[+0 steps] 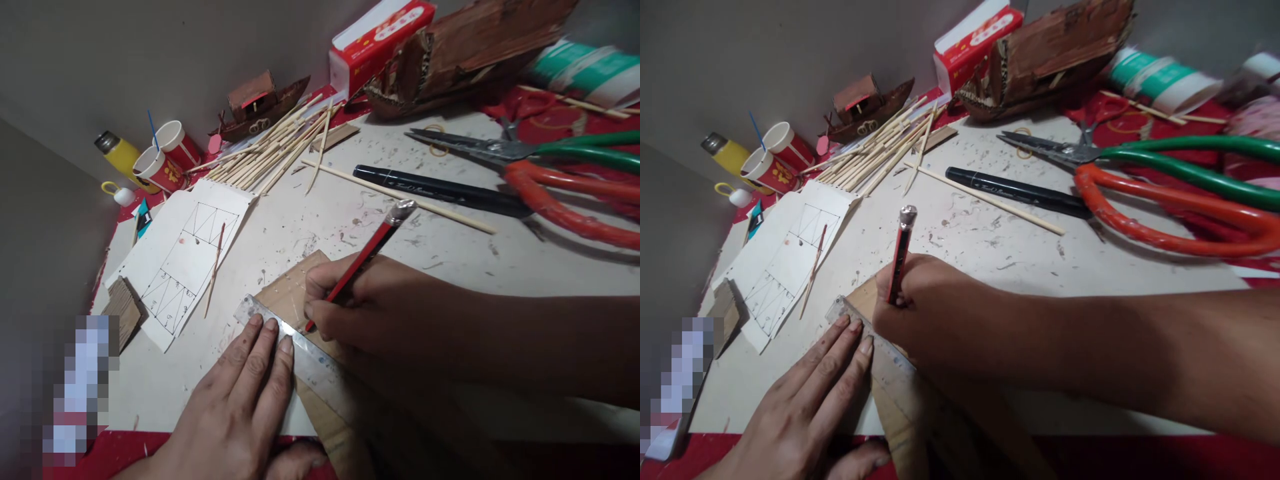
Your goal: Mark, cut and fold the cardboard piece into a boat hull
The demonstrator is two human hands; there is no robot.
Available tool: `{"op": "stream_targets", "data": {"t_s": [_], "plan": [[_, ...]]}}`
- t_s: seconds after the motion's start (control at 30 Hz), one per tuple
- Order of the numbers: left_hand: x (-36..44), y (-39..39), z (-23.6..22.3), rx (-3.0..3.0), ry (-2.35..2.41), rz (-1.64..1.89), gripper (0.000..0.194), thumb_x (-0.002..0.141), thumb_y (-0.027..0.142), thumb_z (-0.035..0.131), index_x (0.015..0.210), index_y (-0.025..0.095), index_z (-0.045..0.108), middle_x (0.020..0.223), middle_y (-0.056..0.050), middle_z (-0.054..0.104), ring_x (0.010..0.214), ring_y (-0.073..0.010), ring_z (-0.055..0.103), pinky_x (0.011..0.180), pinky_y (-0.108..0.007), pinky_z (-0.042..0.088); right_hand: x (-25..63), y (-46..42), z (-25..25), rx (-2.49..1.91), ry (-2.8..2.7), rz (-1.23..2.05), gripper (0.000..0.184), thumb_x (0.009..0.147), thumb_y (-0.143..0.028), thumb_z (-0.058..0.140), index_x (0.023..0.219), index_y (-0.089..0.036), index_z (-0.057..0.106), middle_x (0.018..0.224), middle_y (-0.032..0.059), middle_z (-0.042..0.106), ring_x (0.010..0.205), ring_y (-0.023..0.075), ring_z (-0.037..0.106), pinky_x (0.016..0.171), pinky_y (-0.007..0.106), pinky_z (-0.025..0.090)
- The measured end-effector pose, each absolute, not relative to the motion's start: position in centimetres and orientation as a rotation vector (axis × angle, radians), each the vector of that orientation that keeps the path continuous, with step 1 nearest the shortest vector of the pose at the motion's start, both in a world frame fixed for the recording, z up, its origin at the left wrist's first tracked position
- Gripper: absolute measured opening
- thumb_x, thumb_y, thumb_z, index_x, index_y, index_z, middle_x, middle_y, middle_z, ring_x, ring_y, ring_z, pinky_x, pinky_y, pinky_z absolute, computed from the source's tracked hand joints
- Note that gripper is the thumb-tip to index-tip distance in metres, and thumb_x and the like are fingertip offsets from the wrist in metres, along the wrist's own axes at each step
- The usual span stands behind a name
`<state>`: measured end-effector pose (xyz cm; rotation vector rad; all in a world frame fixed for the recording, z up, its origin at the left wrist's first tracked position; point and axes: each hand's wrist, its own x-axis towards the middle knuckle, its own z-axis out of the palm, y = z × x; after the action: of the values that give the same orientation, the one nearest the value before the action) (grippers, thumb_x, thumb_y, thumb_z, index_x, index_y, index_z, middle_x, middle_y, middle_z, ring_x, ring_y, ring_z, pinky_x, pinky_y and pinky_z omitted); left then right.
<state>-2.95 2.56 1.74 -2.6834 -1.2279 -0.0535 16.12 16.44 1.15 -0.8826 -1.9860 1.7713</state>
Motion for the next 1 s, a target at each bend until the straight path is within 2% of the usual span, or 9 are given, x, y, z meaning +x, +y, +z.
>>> {"op": "stream_targets", "data": {"t_s": [0.1, 0.2, 0.33, 0.43, 0.57, 0.73, 0.83, 1.0], "plan": [[-2.9, 2.7, 1.6, -2.683, -1.226, -0.060, 0.077, 0.084, 0.062, 0.060, 0.124, -0.004, 0.056, 0.126, -0.032, 0.062, 0.126, -0.0429, 0.054, 0.091, -0.047, 0.059, 16.3, 16.5, 1.3, -0.931, -1.958, 1.782, 0.016, 0.072, -0.016, 0.053, 0.055, -0.020, 0.053, 0.046, -0.0068, 0.047, 0.043, 0.0078, 0.043, 0.038, 0.018, 0.033], [-2.9, 2.9, 1.5, -2.680, -1.217, -0.044, 0.076, 0.085, 0.061, 0.060, 0.124, -0.004, 0.057, 0.126, -0.032, 0.062, 0.126, -0.0426, 0.055, 0.091, -0.047, 0.059, 16.4, 16.8, 1.6, -1.036, -1.854, 1.848, 0.013, 0.076, -0.018, 0.055, 0.063, -0.019, 0.059, 0.048, -0.0057, 0.053, 0.043, 0.0091, 0.050, 0.038, 0.017, 0.036], [-3.0, 2.7, 1.6, -2.677, -1.183, -0.075, 0.074, 0.084, 0.060, 0.061, 0.120, -0.005, 0.059, 0.122, -0.031, 0.065, 0.122, -0.0429, 0.058, 0.090, -0.048, 0.059, 16.3, 17.0, 1.7, -1.062, -1.790, 1.869, 0.014, 0.083, -0.021, 0.056, 0.071, -0.020, 0.062, 0.055, -0.0027, 0.064, 0.052, 0.0115, 0.061, 0.046, 0.018, 0.044], [-3.2, 2.4, 1.6, -2.663, -1.180, -0.108, 0.069, 0.085, 0.056, 0.063, 0.119, -0.005, 0.060, 0.121, -0.030, 0.066, 0.122, -0.0424, 0.059, 0.090, -0.048, 0.059, 16.2, 17.0, 1.5, -1.069, -1.796, 1.877, 0.009, 0.083, -0.021, 0.059, 0.077, -0.021, 0.066, 0.064, -0.0019, 0.068, 0.060, 0.0127, 0.065, 0.050, 0.018, 0.047], [-3.2, 2.3, 1.6, -2.644, -1.177, -0.164, 0.065, 0.087, 0.054, 0.061, 0.118, -0.004, 0.062, 0.120, -0.029, 0.067, 0.121, -0.0415, 0.059, 0.088, -0.048, 0.060, 16.0, 16.9, 1.4, -1.112, -1.751, 1.920, 0.007, 0.079, -0.020, 0.063, 0.084, -0.023, 0.068, 0.073, -0.0018, 0.069, 0.058, 0.0122, 0.064, 0.047, 0.018, 0.047], [-3.0, 2.6, 1.8, -2.647, -1.166, -0.115, 0.065, 0.087, 0.055, 0.061, 0.116, -0.003, 0.062, 0.115, -0.028, 0.070, 0.115, -0.0411, 0.064, 0.082, -0.047, 0.062, 15.9, 16.8, 1.2, -1.129, -1.691, 1.973, 0.007, 0.080, -0.021, 0.062, 0.085, -0.023, 0.066, 0.070, -0.0016, 0.067, 0.054, 0.0115, 0.061, 0.044, 0.018, 0.048], [-3.0, 2.6, 1.8, -2.640, -1.166, -0.123, 0.065, 0.087, 0.055, 0.060, 0.115, -0.003, 0.062, 0.114, -0.028, 0.070, 0.114, -0.0414, 0.064, 0.082, -0.048, 0.062, 16.0, 16.6, 0.9, -1.119, -1.698, 1.988, 0.010, 0.081, -0.020, 0.059, 0.088, -0.024, 0.065, 0.073, -0.0003, 0.069, 0.058, 0.0136, 0.062, 0.044, 0.019, 0.049], [-3.0, 2.7, 1.5, -2.635, -1.183, -0.080, 0.072, 0.087, 0.062, 0.056, 0.118, -0.002, 0.060, 0.118, -0.029, 0.068, 0.117, -0.0424, 0.062, 0.085, -0.050, 0.061, 15.6, 16.4, 0.6, -1.026, -1.846, 1.801, 0.012, 0.081, -0.021, 0.057, 0.085, -0.023, 0.067, 0.078, -0.0003, 0.073, 0.063, 0.0132, 0.062, 0.046, 0.019, 0.045]]}}
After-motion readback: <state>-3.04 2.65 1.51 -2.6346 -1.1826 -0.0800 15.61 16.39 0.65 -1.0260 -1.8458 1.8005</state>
